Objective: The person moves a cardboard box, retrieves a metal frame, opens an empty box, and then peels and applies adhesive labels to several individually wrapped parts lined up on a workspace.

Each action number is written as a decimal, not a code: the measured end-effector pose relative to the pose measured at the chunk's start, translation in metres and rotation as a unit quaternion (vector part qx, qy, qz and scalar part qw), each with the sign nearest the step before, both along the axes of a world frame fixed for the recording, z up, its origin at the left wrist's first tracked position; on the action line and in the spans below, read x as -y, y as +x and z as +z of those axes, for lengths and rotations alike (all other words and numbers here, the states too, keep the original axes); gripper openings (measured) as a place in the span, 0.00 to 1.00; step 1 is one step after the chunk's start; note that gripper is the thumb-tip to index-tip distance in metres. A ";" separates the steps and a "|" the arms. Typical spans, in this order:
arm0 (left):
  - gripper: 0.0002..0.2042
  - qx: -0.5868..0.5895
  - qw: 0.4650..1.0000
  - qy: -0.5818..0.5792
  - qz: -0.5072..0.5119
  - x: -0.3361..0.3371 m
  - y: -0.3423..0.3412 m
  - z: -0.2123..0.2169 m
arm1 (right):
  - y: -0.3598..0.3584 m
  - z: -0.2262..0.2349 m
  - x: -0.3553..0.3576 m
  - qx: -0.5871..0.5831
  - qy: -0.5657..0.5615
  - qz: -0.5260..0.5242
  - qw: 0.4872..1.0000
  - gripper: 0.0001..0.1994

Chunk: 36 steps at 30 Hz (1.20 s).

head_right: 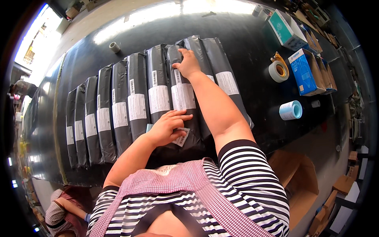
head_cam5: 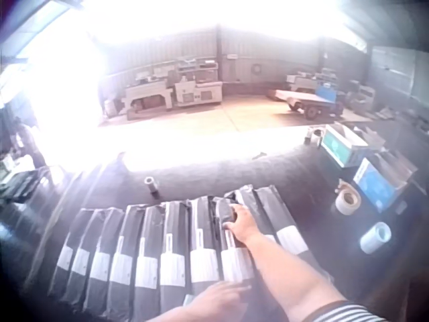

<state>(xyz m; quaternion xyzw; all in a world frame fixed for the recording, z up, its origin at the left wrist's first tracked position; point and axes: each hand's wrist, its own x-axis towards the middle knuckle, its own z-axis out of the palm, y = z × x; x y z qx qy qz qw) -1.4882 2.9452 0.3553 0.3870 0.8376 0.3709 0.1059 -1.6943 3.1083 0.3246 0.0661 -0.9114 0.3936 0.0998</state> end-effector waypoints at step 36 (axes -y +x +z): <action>0.13 -0.014 0.999 0.038 -0.015 -0.088 -0.034 0.005 | 0.036 0.021 -0.103 0.176 -0.308 0.056 0.933 0.07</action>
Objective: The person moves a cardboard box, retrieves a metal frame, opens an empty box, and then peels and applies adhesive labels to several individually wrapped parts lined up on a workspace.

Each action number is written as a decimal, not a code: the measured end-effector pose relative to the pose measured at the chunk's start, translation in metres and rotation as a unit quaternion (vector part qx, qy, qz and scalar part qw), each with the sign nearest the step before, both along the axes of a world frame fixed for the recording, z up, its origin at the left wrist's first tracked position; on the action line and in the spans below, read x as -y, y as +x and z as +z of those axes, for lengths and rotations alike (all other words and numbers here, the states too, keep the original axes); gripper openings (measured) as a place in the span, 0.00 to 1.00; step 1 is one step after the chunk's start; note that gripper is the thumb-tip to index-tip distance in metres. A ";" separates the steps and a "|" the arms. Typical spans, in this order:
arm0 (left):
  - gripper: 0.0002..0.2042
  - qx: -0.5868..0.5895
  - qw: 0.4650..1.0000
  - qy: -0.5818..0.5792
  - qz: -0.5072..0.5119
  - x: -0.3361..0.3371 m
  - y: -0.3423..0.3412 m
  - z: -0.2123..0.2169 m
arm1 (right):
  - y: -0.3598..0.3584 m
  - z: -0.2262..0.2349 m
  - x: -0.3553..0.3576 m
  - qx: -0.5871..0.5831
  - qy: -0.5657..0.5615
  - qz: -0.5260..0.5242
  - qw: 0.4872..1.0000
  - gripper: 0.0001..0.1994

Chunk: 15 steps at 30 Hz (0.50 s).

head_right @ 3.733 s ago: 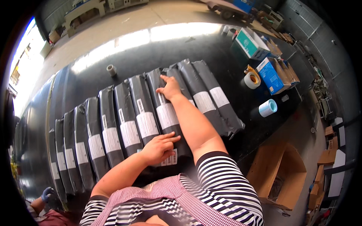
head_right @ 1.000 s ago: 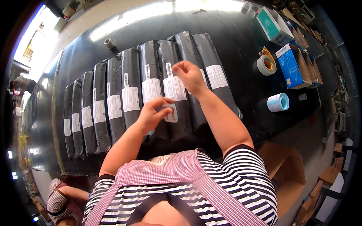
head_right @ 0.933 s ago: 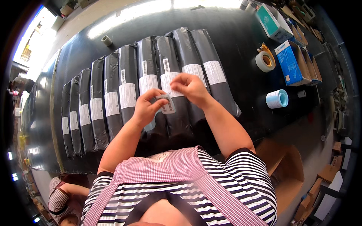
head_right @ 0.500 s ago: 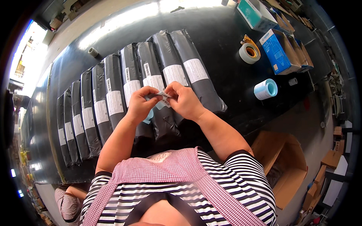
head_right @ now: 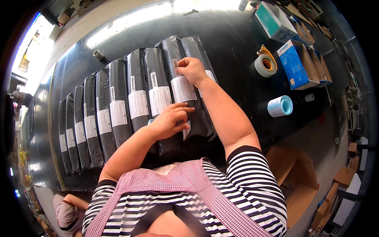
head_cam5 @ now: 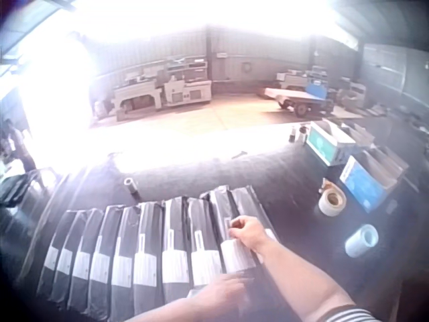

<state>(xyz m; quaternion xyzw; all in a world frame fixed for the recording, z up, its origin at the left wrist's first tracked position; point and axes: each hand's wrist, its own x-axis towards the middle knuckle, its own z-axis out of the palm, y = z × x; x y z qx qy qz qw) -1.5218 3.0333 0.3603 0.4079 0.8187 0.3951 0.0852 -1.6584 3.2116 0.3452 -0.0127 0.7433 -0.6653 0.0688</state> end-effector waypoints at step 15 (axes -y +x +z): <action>0.13 0.029 0.999 -0.018 0.013 0.001 0.004 -0.010 | 0.004 -0.016 0.006 -0.114 0.179 0.023 0.977 0.13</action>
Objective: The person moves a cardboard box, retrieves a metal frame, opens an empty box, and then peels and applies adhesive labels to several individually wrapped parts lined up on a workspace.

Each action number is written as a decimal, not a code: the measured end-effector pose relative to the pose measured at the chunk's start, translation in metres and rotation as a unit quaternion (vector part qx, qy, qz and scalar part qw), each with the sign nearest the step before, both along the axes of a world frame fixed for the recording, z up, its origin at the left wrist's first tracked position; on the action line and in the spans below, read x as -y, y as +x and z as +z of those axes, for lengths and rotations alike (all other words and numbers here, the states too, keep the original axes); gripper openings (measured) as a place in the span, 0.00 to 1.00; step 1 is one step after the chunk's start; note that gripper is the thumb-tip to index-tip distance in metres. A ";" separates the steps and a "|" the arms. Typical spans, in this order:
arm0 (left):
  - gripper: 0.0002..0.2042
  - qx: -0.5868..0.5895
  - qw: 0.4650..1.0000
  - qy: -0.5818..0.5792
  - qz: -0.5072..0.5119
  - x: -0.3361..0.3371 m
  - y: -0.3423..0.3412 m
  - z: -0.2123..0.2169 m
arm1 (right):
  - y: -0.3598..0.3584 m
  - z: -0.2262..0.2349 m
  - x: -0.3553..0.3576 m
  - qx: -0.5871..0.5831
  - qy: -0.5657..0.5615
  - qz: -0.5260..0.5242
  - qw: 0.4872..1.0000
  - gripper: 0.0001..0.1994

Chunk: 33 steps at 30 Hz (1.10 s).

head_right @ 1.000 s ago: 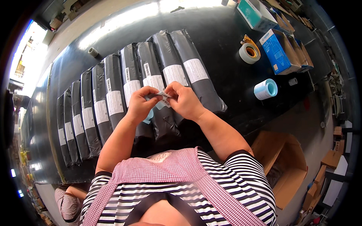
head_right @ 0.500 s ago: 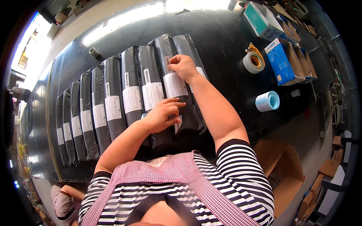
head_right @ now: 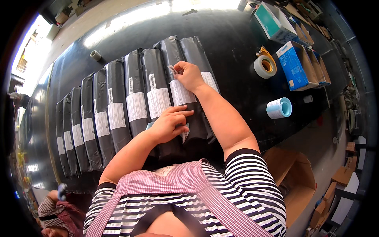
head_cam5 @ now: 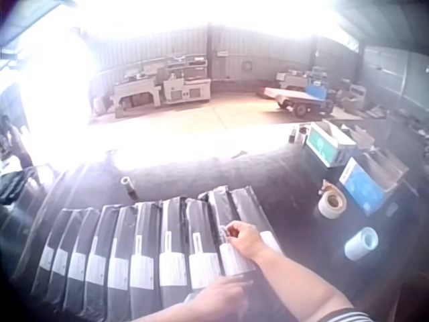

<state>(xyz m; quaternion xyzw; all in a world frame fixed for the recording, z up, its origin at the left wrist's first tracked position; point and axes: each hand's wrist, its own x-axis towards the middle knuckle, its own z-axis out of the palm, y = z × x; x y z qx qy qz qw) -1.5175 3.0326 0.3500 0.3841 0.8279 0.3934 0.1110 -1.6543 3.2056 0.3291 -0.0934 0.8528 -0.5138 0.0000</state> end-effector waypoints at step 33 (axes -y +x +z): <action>0.08 0.224 0.924 0.194 0.240 -0.006 -0.006 0.035 | 0.156 0.064 -0.024 0.069 -0.184 -0.001 0.981 0.03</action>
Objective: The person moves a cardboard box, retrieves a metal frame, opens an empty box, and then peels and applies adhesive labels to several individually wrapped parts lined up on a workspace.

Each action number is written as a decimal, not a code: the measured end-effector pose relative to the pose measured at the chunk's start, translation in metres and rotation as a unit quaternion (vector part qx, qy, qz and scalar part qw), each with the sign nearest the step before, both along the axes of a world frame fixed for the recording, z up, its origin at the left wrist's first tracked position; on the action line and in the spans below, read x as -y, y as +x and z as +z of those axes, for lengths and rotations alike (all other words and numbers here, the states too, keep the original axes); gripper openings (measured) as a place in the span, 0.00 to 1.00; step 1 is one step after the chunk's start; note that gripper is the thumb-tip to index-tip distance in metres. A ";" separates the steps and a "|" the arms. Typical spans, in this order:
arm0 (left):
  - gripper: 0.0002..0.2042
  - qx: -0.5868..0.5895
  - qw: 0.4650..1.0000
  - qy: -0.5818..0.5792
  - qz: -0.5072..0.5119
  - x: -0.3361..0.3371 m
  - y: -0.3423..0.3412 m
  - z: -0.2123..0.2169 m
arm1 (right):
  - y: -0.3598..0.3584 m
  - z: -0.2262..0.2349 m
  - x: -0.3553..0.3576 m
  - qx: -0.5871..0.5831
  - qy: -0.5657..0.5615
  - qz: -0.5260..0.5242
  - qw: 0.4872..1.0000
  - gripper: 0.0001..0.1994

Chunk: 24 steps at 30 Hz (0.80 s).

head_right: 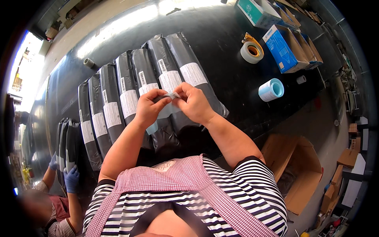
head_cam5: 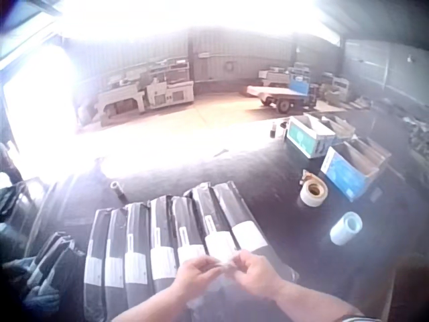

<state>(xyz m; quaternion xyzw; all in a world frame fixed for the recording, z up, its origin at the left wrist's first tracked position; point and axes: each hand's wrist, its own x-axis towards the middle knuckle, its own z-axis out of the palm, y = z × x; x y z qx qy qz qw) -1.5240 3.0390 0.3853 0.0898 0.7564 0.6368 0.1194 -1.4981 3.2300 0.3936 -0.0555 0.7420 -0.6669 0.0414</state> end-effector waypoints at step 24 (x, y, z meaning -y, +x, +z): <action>0.08 -0.129 0.944 -0.183 -0.241 -0.009 0.007 -0.033 | -0.196 -0.044 -0.078 0.060 0.145 0.065 0.985 0.08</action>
